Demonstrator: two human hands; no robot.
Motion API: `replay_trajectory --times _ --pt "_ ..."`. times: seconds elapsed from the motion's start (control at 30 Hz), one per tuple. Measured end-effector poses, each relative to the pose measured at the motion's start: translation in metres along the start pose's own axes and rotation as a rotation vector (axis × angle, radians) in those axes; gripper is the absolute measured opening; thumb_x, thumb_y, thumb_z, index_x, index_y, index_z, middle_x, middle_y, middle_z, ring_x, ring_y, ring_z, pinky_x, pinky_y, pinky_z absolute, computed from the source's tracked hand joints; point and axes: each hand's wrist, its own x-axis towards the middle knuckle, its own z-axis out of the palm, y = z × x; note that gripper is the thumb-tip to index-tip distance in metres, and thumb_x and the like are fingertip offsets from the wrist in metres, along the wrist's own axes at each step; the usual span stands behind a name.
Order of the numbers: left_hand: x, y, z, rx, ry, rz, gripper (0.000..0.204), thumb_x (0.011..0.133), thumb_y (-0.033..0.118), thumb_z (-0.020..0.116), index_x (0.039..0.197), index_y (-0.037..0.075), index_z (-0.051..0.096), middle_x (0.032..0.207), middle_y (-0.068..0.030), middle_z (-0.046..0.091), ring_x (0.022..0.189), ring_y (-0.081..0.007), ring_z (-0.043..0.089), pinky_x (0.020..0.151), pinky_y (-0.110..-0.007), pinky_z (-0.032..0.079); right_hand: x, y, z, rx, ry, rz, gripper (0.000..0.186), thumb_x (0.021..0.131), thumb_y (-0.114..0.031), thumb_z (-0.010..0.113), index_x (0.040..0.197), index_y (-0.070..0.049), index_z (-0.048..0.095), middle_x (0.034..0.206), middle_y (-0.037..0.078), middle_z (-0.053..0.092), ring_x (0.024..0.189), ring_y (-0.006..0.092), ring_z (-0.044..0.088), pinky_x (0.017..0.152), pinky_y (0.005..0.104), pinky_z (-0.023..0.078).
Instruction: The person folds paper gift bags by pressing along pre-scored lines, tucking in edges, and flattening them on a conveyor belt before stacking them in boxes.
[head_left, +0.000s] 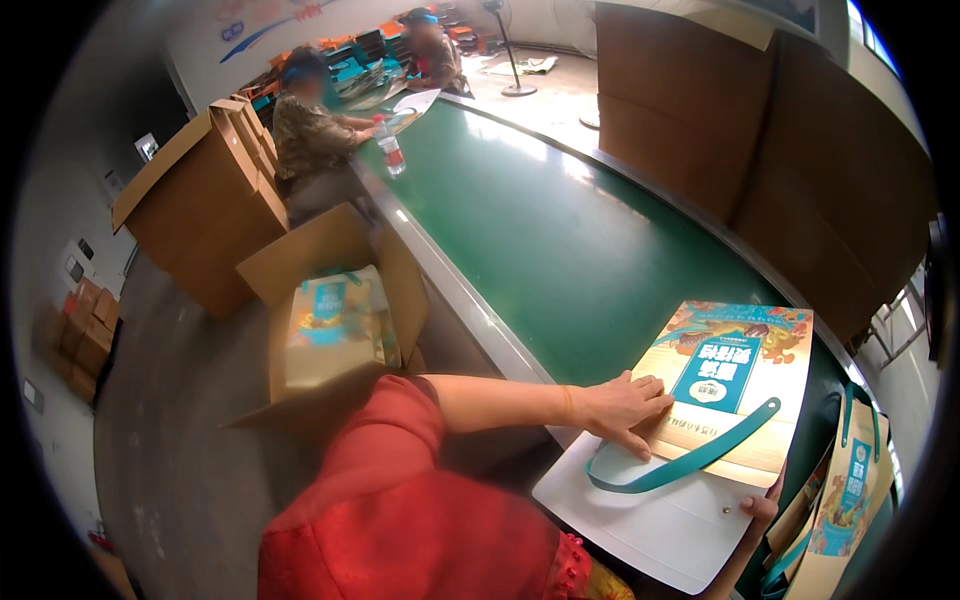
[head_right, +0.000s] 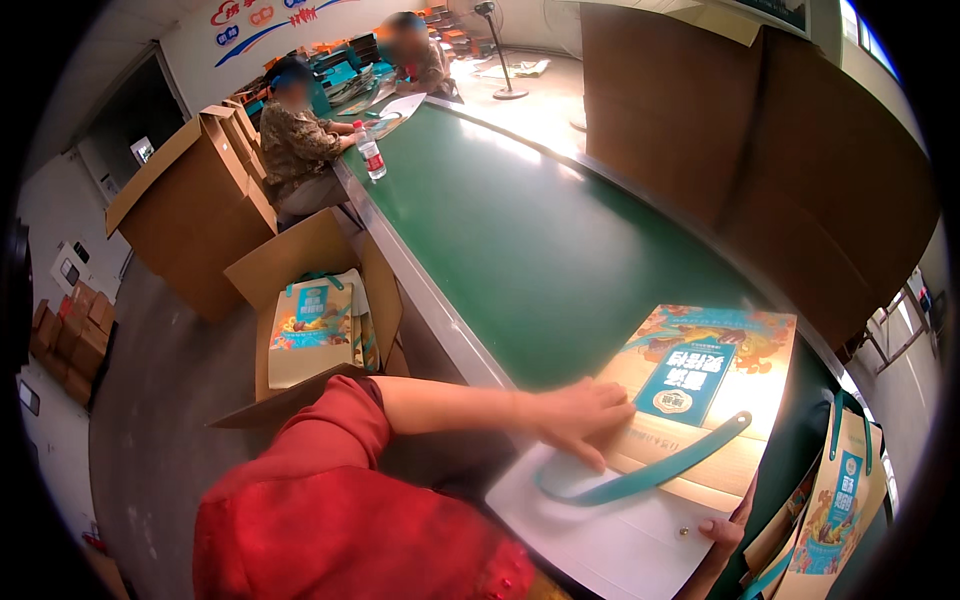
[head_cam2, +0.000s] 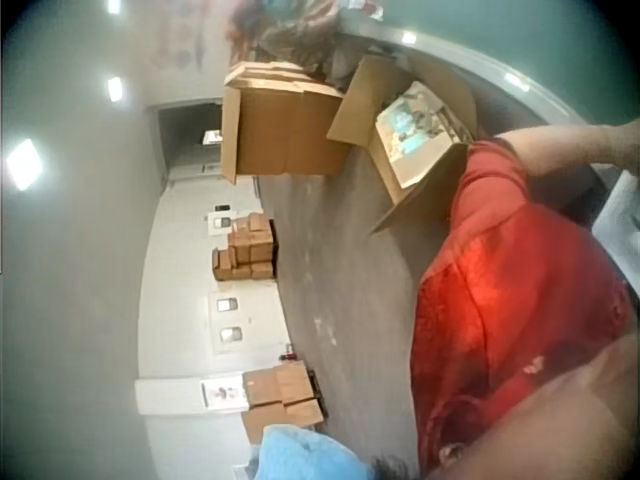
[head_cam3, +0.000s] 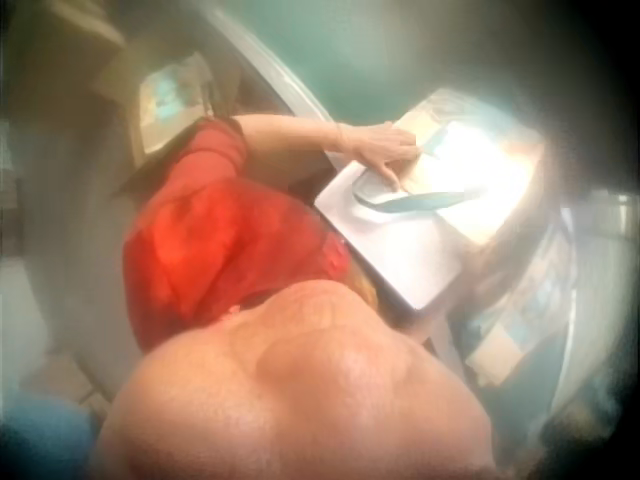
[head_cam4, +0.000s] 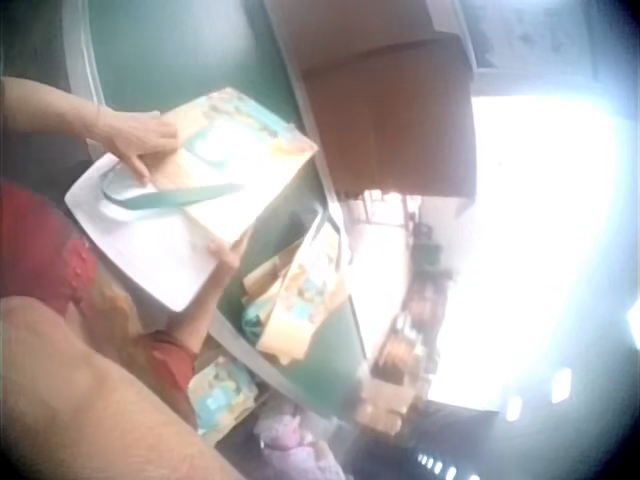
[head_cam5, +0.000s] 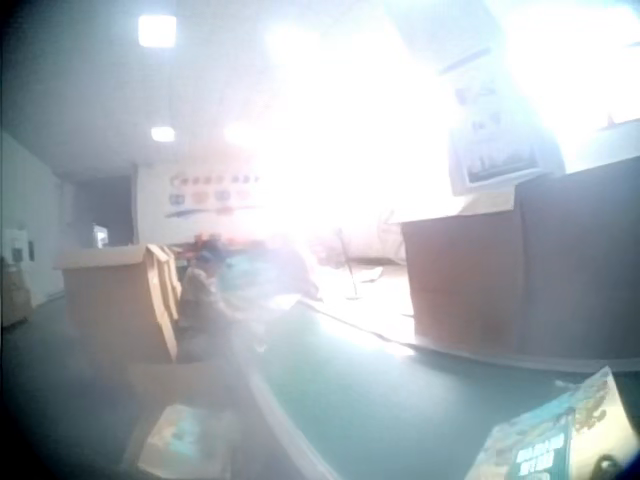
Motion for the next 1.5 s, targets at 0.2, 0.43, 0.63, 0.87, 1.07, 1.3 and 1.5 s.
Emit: replay_trajectory --times 0.2,0.43,0.63,0.87,1.07,1.3,1.5 --pt "0.003 -0.012 0.018 0.073 0.177 0.149 0.052 0.082 0.026 0.063 0.124 0.002 0.046 0.100 -0.0179 0.057 0.083 -0.0311 0.062 0.069 -0.041 0.052 0.034 -0.029 0.062 -0.004 0.110 0.026 0.102 0.046 -0.006 0.064 0.141 0.003 0.028 0.125 0.020 0.052 0.110 0.0317 0.056 0.098 0.0381 0.043" --pt "0.057 -0.064 -0.083 0.705 0.610 0.095 0.024 0.076 0.010 0.061 0.099 0.009 0.056 0.072 -0.0104 0.053 0.056 -0.0289 0.055 0.050 -0.035 0.044 0.010 -0.012 -0.013 -0.200 0.294 -0.016 0.096 0.046 -0.008 0.063 0.138 0.001 0.037 0.122 0.016 0.055 0.110 0.0292 0.055 0.098 0.0370 0.042" --pt "0.185 -0.087 -0.246 0.640 0.645 0.069 0.016 0.083 0.017 0.060 0.095 0.008 0.055 0.088 -0.0094 0.063 0.088 -0.0294 0.062 0.075 -0.044 0.049 -0.020 0.024 -0.053 -0.024 0.459 -0.020 0.076 0.063 0.002 0.056 0.138 -0.001 0.040 0.128 0.013 0.054 0.115 0.0275 0.054 0.100 0.0366 0.042" --pt "0.298 -0.125 -0.279 0.124 1.323 -0.427 0.047 0.093 0.036 0.051 0.131 0.009 0.043 0.127 -0.0111 0.052 0.121 -0.0276 0.047 0.097 -0.053 0.039 0.045 0.064 -0.073 0.093 0.441 0.060 0.069 0.079 0.000 0.054 0.143 -0.003 0.030 0.134 0.016 0.048 0.116 0.0290 0.053 0.100 0.0388 0.044" --pt "0.203 -0.170 -0.150 -0.099 1.080 -0.310 0.044 0.087 0.024 0.057 0.121 -0.001 0.048 0.123 -0.0211 0.049 0.116 -0.0368 0.046 0.100 -0.041 0.037 0.069 0.090 -0.077 0.125 0.469 0.137 0.059 0.085 -0.004 0.053 0.141 -0.002 0.031 0.130 0.017 0.050 0.112 0.0293 0.055 0.097 0.0380 0.045" --pt "0.079 -0.149 -0.003 -0.170 0.456 -0.222 0.044 0.082 0.008 0.058 0.125 0.005 0.049 0.126 -0.0169 0.051 0.118 -0.0335 0.049 0.100 -0.040 0.041 0.052 0.113 -0.113 -0.067 0.509 0.175 0.052 0.085 -0.002 0.052 0.135 0.003 0.039 0.123 0.015 0.055 0.106 0.0280 0.058 0.090 0.0367 0.048" --pt "0.015 -0.097 0.024 -0.295 0.350 -0.143 0.040 0.081 0.002 0.056 0.122 0.007 0.055 0.131 -0.0155 0.051 0.121 -0.0315 0.049 0.102 -0.036 0.041 0.046 0.107 -0.113 -0.226 0.613 0.232 0.053 0.079 0.012 0.053 0.130 0.004 0.042 0.114 0.017 0.058 0.098 0.0261 0.059 0.085 0.0339 0.052"
